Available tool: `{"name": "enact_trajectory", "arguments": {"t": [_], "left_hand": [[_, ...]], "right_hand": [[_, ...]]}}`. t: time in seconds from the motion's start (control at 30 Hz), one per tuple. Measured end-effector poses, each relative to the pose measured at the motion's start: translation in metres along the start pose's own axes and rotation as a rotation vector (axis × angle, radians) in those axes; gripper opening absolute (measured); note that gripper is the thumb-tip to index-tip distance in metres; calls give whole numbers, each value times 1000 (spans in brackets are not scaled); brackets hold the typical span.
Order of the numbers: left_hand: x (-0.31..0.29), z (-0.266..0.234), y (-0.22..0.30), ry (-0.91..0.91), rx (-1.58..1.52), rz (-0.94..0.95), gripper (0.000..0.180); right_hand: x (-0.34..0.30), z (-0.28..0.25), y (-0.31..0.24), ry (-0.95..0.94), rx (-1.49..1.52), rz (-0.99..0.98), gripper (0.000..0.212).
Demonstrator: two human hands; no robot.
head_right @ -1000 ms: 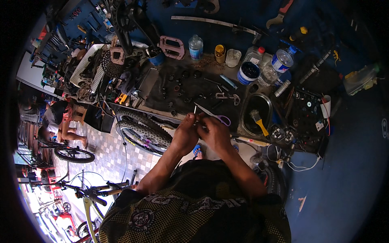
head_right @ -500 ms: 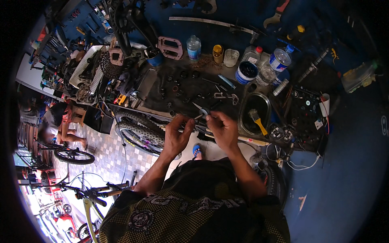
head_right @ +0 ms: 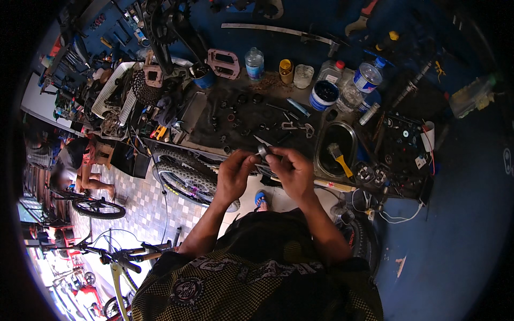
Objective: The person works at a cluttered workbench in a bicycle repair shop, handling small bicycle components. They use a brush to apply lubricant to parts, pick up and inspect various small metal pieces, and manipulate tools and parts on the bench.
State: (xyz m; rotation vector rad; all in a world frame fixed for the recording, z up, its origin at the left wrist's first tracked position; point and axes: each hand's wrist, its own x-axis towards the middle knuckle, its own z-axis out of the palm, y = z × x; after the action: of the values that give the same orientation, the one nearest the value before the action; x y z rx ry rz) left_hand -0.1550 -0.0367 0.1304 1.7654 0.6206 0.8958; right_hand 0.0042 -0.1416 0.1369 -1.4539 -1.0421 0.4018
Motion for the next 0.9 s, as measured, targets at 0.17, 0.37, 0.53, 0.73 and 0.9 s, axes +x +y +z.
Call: {"name": "enact_trajectory", "arguments": {"t": [0.17,0.37,0.53,0.73,0.9], "left_hand": [[-5,2,-15,-120,-307,-131,29],[-1,7,-31,-290,-494,-236,47],[6,35,-13,-353,-849,-199,49],[22,76,-12,-409,-854,-285,24],[38,124,9,-467,-645,-374,22]], "right_hand": [[7,-13,-6,-191,164,155,21],[5,-21,-10,-159,209,169,18],[-2,-37,-13,-112,174,185,18],[-12,-81,2,21,68,217,13],[-27,-128,29,202,231,330,10]]}}
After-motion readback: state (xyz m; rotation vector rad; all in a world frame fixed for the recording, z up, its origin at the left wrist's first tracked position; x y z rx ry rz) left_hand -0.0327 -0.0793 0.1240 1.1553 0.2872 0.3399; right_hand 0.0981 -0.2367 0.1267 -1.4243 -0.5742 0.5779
